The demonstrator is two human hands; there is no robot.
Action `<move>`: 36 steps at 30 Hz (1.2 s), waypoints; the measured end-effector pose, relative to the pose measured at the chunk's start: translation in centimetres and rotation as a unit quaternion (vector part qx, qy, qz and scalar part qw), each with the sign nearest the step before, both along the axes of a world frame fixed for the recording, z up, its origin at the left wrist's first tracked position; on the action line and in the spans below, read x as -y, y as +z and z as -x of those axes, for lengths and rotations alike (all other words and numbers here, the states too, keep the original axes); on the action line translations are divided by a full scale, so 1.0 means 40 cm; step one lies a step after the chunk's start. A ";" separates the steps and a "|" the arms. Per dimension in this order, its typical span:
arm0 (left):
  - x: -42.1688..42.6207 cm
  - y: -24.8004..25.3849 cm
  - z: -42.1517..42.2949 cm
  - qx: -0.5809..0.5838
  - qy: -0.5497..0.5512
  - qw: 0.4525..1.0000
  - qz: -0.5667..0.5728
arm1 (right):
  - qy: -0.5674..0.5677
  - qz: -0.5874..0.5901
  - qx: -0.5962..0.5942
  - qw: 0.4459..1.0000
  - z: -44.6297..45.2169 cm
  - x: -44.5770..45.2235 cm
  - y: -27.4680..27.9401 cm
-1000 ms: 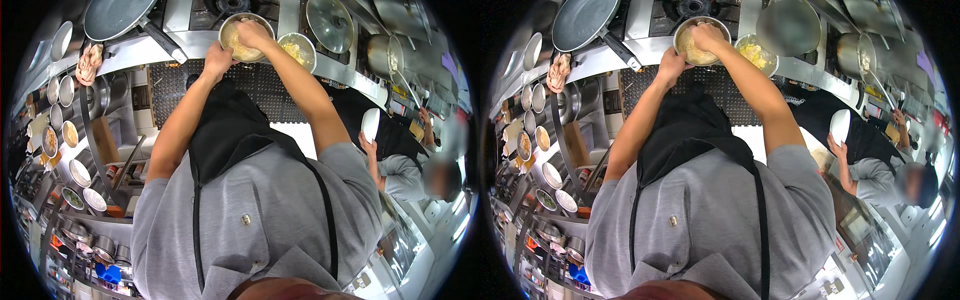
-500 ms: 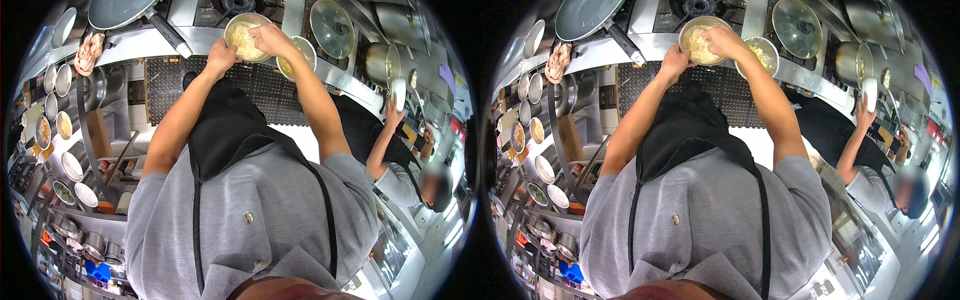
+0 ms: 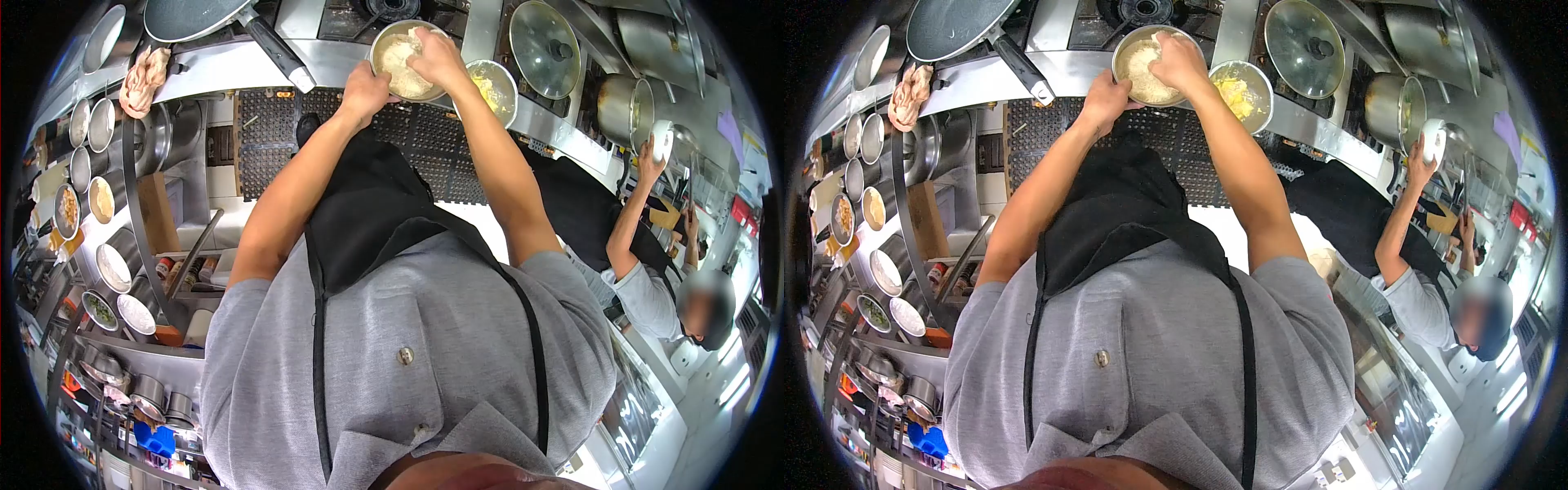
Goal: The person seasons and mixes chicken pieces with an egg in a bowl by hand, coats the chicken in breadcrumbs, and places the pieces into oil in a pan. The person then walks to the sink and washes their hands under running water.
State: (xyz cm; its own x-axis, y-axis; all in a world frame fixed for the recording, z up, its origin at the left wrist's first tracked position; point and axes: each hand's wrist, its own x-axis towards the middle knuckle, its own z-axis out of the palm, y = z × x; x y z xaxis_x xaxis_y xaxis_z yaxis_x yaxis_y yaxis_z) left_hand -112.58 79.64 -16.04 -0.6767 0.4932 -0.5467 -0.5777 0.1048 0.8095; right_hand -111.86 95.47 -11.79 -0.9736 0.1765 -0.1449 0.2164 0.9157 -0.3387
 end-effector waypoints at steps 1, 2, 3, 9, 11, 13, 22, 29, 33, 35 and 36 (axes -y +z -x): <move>0.001 0.003 -0.001 0.001 -0.001 1.000 0.001 | -0.001 0.001 0.001 1.000 0.004 0.012 0.009; 0.000 0.007 -0.001 0.000 -0.002 1.000 0.013 | -0.061 -0.013 0.069 0.996 0.015 0.030 0.014; -0.001 0.012 0.001 -0.001 -0.002 1.000 0.025 | -0.120 -0.026 0.137 0.983 0.023 0.060 0.029; -0.001 -0.005 0.001 -0.016 -0.007 0.999 0.036 | -0.142 -0.033 0.110 0.983 -0.001 0.077 -0.083; -0.001 0.001 0.003 -0.009 -0.008 0.999 0.038 | -0.165 -0.014 0.103 0.981 0.000 0.057 -0.022; 0.000 0.005 0.004 0.001 -0.008 0.999 0.041 | -0.155 -0.019 0.054 0.986 -0.002 0.003 -0.037; 0.000 -0.003 0.005 0.003 -0.015 1.000 0.023 | -0.010 -0.025 0.068 0.997 -0.065 0.005 0.026; 0.000 0.020 0.000 0.018 0.005 1.000 0.017 | 0.020 -0.091 0.154 0.984 -0.050 0.013 -0.089; -0.002 0.033 0.007 0.027 -0.002 0.999 0.026 | -0.028 -0.072 0.226 0.971 -0.018 0.004 -0.030; 0.002 0.024 0.005 0.016 0.002 0.999 0.027 | -0.010 -0.081 0.227 0.970 -0.012 -0.017 -0.031; -0.001 0.017 0.002 0.001 -0.002 1.000 0.027 | -0.014 0.016 0.149 0.989 -0.011 -0.028 -0.018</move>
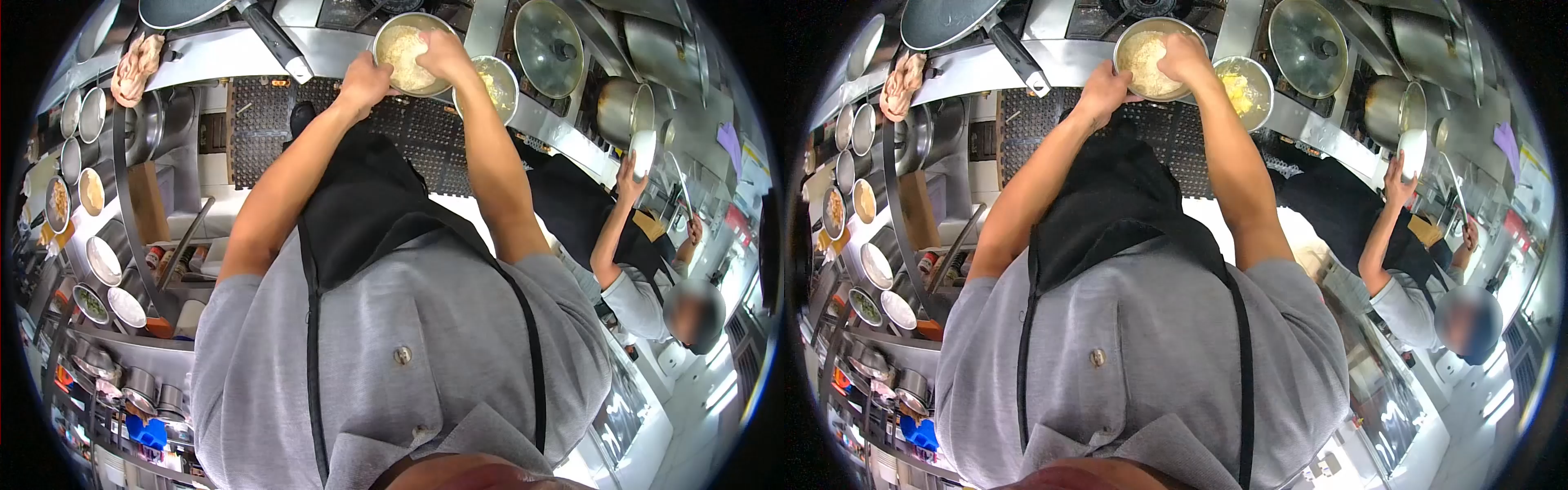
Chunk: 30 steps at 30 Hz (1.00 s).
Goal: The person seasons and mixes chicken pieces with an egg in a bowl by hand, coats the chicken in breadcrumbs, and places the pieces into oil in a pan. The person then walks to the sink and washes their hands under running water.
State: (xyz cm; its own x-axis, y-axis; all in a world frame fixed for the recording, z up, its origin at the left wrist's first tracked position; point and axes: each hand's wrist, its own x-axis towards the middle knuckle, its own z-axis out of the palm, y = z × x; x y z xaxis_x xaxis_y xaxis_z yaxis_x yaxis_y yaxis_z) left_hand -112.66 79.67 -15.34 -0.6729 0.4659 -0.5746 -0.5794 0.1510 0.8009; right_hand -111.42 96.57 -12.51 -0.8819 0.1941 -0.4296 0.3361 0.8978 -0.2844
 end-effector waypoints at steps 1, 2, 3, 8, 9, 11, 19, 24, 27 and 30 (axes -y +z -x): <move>-0.004 -0.005 0.001 0.001 0.000 1.000 -0.002 | -0.020 0.092 -0.084 0.992 0.008 -0.009 0.011; -0.004 -0.010 0.001 0.005 -0.002 1.000 -0.002 | -0.021 0.092 -0.082 0.992 0.017 -0.012 0.020; -0.005 -0.017 0.003 0.007 -0.004 1.000 -0.003 | -0.035 0.093 -0.092 0.991 0.033 -0.011 0.032; -0.007 -0.059 -0.005 -0.010 -0.021 1.000 -0.001 | -0.035 0.227 -0.023 0.973 0.029 -0.010 -0.170; -0.007 -0.066 -0.001 -0.013 -0.017 1.000 -0.015 | -0.021 0.225 -0.020 0.974 0.042 0.002 -0.129; -0.009 -0.073 0.002 -0.017 -0.024 1.000 -0.005 | -0.079 0.305 0.005 0.949 0.058 -0.012 -0.067; 0.007 -0.019 0.013 -0.005 -0.035 0.999 0.030 | -0.094 0.329 0.032 0.939 0.027 -0.005 -0.130; -0.003 -0.045 0.011 -0.010 -0.044 0.999 0.002 | 0.013 0.180 -0.010 0.984 0.047 -0.022 -0.104; 0.003 -0.018 0.002 -0.021 -0.043 0.999 0.021 | 0.013 0.152 -0.076 0.985 0.040 0.002 -0.142; -0.007 -0.059 0.003 -0.015 -0.035 0.999 0.000 | -0.025 0.149 -0.129 0.980 0.020 -0.017 -0.132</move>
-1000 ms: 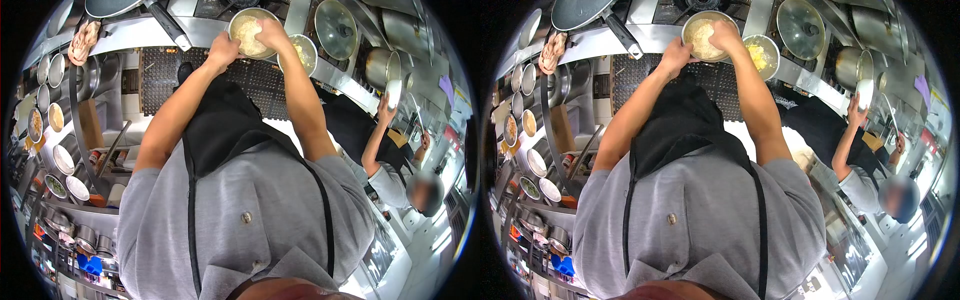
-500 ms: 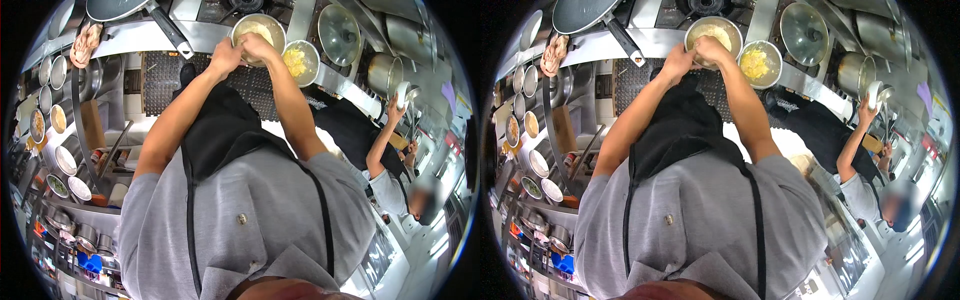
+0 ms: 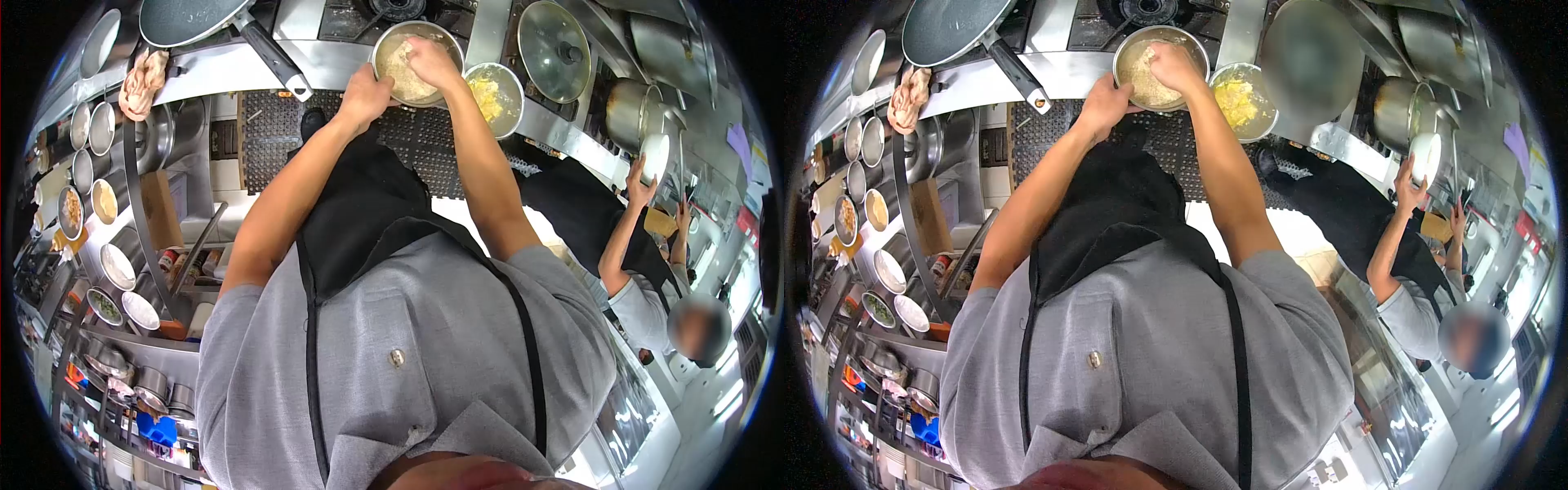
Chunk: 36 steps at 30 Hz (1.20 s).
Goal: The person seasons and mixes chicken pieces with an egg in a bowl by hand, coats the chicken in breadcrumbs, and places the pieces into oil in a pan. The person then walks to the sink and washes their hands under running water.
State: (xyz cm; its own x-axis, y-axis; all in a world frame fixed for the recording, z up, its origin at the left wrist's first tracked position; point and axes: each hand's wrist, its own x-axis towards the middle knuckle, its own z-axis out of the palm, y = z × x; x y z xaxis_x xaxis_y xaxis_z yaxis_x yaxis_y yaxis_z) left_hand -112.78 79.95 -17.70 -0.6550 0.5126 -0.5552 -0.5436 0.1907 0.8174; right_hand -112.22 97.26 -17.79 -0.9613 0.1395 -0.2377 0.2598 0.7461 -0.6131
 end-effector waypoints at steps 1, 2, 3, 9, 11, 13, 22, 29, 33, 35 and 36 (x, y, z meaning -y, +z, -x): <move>0.000 0.006 0.002 0.018 0.012 1.000 -0.005 | -0.005 -0.025 0.001 1.000 -0.015 0.008 0.026; -0.003 0.009 0.013 0.013 0.016 1.000 -0.006 | 0.063 -0.134 -0.046 0.988 -0.035 0.023 0.049; 0.001 0.025 0.009 0.003 0.013 1.000 0.002 | 0.065 -0.132 -0.046 0.988 -0.051 0.045 0.062; 0.001 0.043 0.000 0.010 0.019 1.000 0.008 | 0.073 -0.292 -0.049 0.952 -0.058 0.092 0.070; -0.004 0.053 -0.002 0.003 0.021 0.999 0.025 | 0.098 -0.303 -0.055 0.946 -0.058 0.080 0.062; -0.009 0.033 -0.006 0.011 0.051 0.999 -0.010 | 0.125 -0.314 -0.062 0.939 -0.059 0.071 0.080; -0.035 0.184 0.056 -0.048 0.090 0.995 -0.025 | 0.061 -0.091 -0.001 0.994 0.045 -0.048 0.380; -0.140 0.379 0.338 -0.016 0.092 0.992 -0.085 | 0.038 0.008 -0.097 0.995 0.355 -0.228 0.609; -0.187 0.417 0.475 -0.084 0.074 0.982 -0.151 | 0.032 0.077 -0.209 0.974 0.568 -0.360 0.743; -0.204 0.413 0.523 -0.094 0.079 0.984 -0.129 | -0.057 0.125 -0.162 0.977 0.644 -0.361 0.806; -0.210 0.387 0.538 -0.101 0.076 0.984 -0.127 | -0.052 0.073 -0.172 0.981 0.688 -0.373 0.795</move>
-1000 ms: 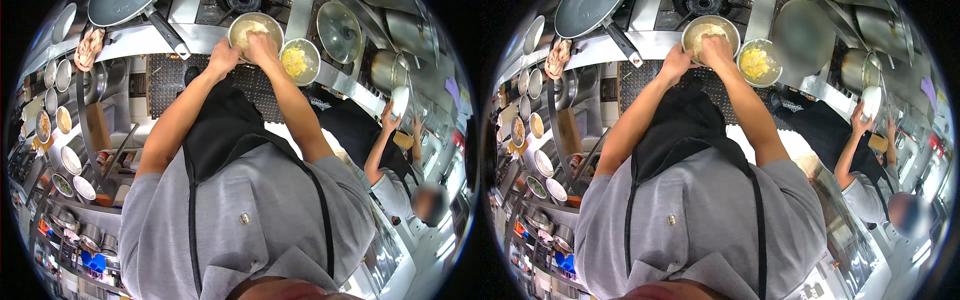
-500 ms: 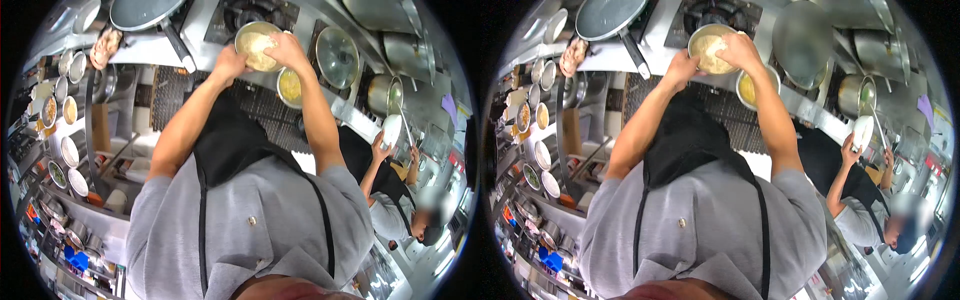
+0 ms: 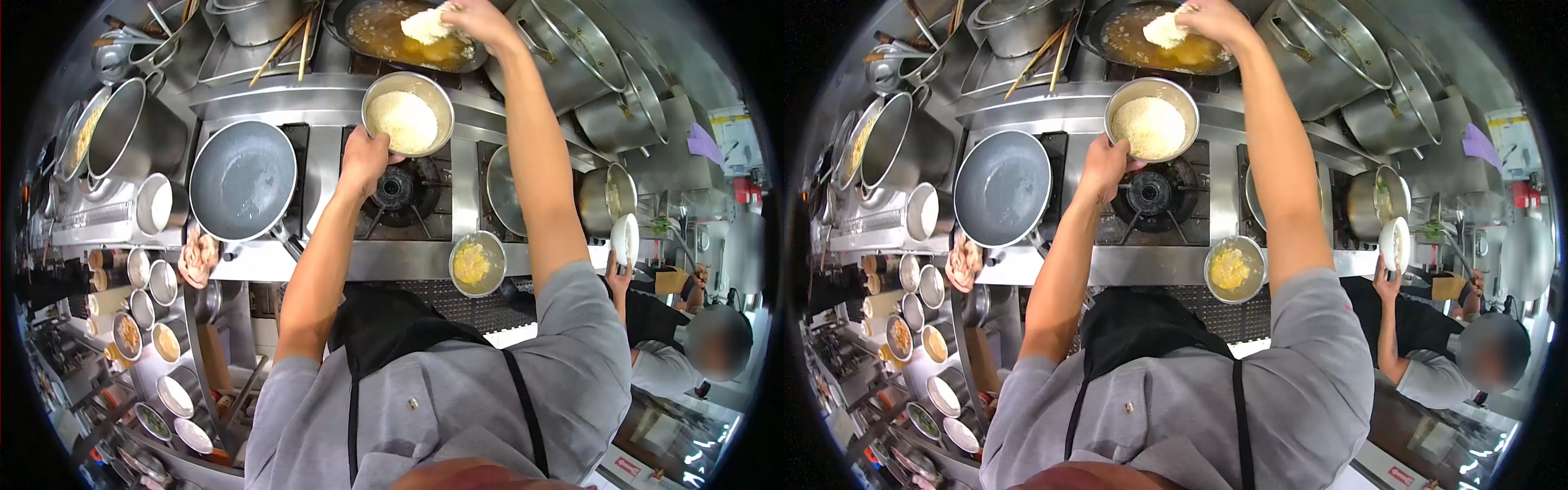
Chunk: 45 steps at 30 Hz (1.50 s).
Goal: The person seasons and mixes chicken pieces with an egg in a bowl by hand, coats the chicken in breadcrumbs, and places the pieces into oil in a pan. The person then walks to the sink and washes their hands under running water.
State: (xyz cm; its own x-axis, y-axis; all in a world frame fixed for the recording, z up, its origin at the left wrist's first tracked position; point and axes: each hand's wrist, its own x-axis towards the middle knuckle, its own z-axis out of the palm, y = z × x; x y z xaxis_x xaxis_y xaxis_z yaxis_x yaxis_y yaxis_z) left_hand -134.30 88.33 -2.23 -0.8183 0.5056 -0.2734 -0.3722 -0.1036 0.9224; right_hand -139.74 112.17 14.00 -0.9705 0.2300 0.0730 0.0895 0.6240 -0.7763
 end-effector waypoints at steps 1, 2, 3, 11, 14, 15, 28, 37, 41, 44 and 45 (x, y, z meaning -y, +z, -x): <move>0.001 -0.001 0.003 -0.001 -0.004 1.000 0.003 | -0.005 -0.052 -0.005 0.999 0.056 -0.020 -0.020; 0.011 0.000 -0.007 0.010 -0.002 1.000 0.018 | 0.051 -0.103 -0.055 0.992 0.134 -0.072 -0.085; 0.025 0.002 -0.014 0.019 0.002 0.999 0.034 | 0.070 -0.222 -0.019 0.972 0.167 -0.069 -0.093; 0.098 -0.085 -0.107 0.078 -0.009 0.996 0.048 | -0.025 -0.417 0.040 0.908 0.463 -0.138 -0.359; 0.119 -0.071 -0.161 0.091 -0.022 0.992 0.089 | -0.020 -0.362 -0.170 0.917 0.395 -0.158 -0.316; 0.123 -0.081 -0.174 0.103 -0.029 0.990 0.095 | -0.008 -0.305 -0.156 0.939 0.265 -0.087 -0.213; 0.149 -0.173 -0.476 0.091 -0.027 0.991 0.095 | -0.082 -0.150 0.219 0.961 -0.947 0.031 -0.552; 0.201 -0.238 -0.614 0.090 0.027 0.988 0.125 | -0.032 -0.307 0.208 0.928 -1.030 0.175 -0.719; 0.223 -0.248 -0.639 0.093 0.042 0.985 0.141 | -0.011 -0.322 0.224 0.920 -1.017 0.158 -0.758; 0.232 -0.237 -0.642 0.077 0.040 0.987 0.137 | 0.024 -0.366 0.232 0.901 -1.017 0.168 -0.755; 0.234 -0.236 -0.638 0.083 0.028 0.985 0.149 | 0.027 -0.368 0.231 0.900 -1.019 0.175 -0.756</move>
